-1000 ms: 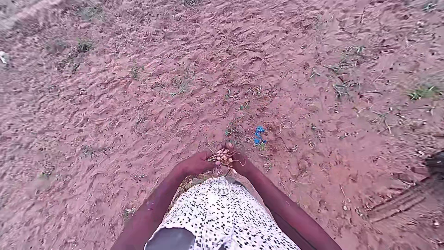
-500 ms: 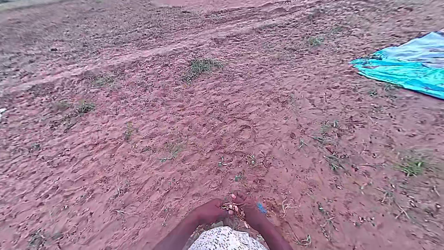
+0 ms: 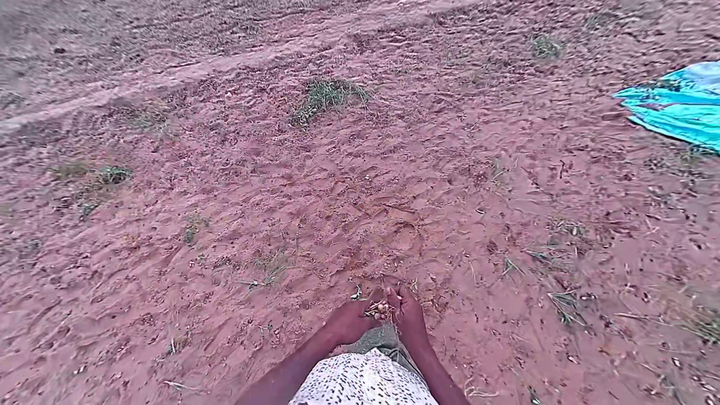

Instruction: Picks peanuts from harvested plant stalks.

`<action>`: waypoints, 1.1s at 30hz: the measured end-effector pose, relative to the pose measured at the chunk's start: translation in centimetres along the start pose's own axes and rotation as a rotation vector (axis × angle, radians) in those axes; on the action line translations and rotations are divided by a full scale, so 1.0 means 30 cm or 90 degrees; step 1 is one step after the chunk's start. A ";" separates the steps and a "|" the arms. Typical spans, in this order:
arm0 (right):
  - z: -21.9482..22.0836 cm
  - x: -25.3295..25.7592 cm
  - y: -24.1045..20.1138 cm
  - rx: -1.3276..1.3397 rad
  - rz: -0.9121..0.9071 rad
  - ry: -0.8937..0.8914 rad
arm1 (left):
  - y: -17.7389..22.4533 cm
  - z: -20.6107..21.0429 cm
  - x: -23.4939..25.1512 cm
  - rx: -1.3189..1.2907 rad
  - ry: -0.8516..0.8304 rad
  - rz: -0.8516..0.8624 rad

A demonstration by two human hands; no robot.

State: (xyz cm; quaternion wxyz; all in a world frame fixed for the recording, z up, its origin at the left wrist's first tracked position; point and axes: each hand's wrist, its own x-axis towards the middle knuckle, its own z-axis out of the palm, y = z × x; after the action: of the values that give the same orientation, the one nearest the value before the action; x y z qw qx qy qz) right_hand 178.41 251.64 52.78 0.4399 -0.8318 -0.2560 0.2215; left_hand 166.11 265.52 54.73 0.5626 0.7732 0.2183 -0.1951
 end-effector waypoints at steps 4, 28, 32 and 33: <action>-0.007 0.428 -0.028 -0.002 -0.011 0.020 | 0.132 -0.246 0.288 0.043 0.043 -0.055; -0.516 2.485 -0.123 0.649 0.204 -0.230 | 0.809 -1.655 1.879 -0.032 -0.001 0.110; -0.505 2.749 -0.207 0.562 0.090 -0.127 | 0.986 -1.865 2.134 -0.011 -0.003 0.093; -0.516 2.828 -0.222 0.522 0.064 -0.104 | 1.015 -1.901 2.203 0.005 -0.006 0.079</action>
State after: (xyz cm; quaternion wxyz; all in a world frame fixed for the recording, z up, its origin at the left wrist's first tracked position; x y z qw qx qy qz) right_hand 251.45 297.96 54.22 0.7015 -0.5790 -0.1399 0.3914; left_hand 241.03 319.50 59.05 0.5719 0.7863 0.1662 -0.1644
